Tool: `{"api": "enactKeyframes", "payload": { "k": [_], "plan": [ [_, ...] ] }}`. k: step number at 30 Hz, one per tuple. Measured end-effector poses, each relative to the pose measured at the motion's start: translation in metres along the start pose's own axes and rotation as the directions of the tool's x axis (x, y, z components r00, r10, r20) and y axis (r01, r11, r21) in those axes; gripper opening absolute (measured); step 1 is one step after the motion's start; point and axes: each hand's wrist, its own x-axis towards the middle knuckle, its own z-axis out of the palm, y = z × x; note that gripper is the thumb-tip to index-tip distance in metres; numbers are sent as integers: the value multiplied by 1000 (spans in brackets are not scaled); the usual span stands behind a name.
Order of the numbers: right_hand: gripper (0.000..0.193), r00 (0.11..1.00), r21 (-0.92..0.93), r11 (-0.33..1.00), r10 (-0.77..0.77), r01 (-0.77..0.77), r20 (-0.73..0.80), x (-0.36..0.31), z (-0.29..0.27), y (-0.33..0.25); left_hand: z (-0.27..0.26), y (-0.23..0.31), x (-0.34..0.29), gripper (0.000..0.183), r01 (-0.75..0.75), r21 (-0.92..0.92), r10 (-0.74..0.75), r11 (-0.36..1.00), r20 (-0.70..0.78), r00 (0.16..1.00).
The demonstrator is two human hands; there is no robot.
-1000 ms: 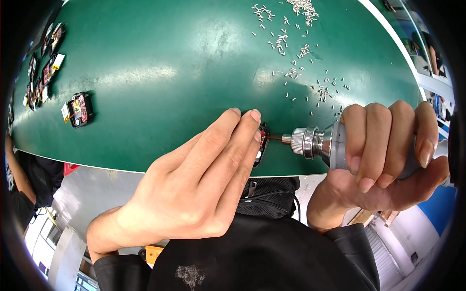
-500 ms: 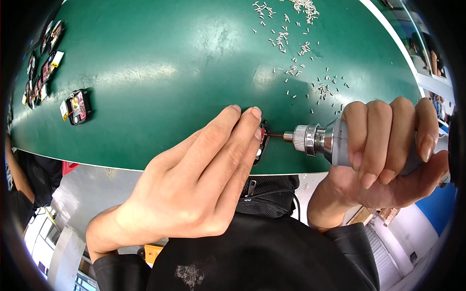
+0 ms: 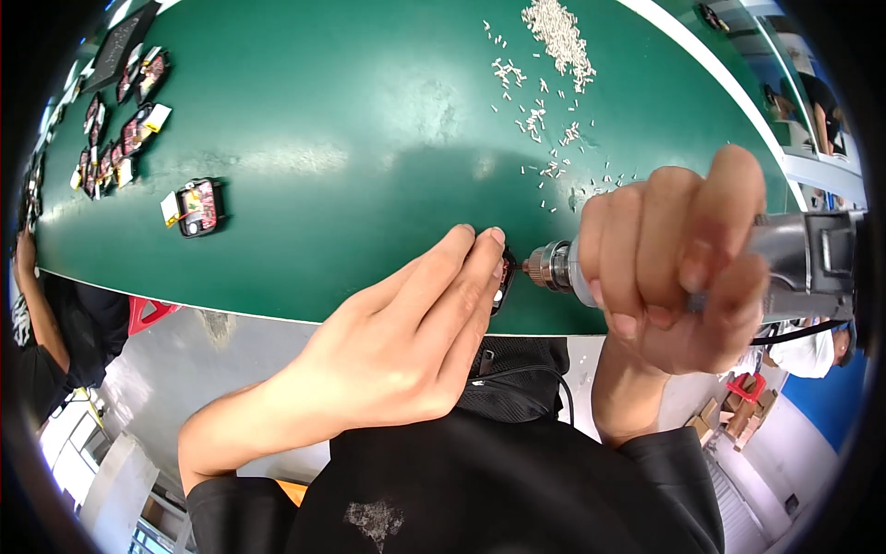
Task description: Assembling small electronic components using an electric power screwdriver on a factory production line.
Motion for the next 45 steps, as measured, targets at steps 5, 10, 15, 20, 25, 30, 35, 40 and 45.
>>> {"api": "enactKeyframes", "payload": {
  "k": [5, 10, 15, 20, 25, 30, 35, 40, 45],
  "plan": [
    [21, 994, -38, 995, 91, -89, 55, 13, 3, 1, -9, 3, 1, 29, -29, 134, 28, 991, 8, 1000],
    [23, 984, 4, 985, 170, -170, -57, 12, 11, -5, -9, 12, -1, 32, -25, 94, 22, 995, 31, 999],
    [27, 937, 33, 998, 43, -58, 348, 8, -8, -9, -23, 0, 6, 37, -114, 38, 109, 993, 122, 987],
    [25, 967, 468, 855, -254, 223, 3, -34, -33, -36, -52, -49, -4, 42, 243, 307, -272, 920, 57, 960],
    [22, 919, 432, 847, -150, 310, -365, -81, -60, -23, -63, -70, 10, 45, 541, 584, -503, 605, -246, 828],
    [20, 878, 518, 811, 12, 271, -478, -96, -59, -13, -21, -69, 77, 31, 367, 236, -329, 900, -185, 926],
    [19, 899, 635, 735, 81, 238, -431, -106, -62, -6, -1, -84, 110, 23, 288, 176, -265, 941, -140, 954],
    [15, 908, 706, 664, 99, 244, -407, -108, -68, -4, -3, -93, 117, 20, 131, 290, -138, 948, 3, 990],
    [13, 917, 730, 647, 119, 219, -381, -108, -69, -6, -2, -98, 121, 16, 115, 252, -116, 961, -12, 993]
  ]
}}
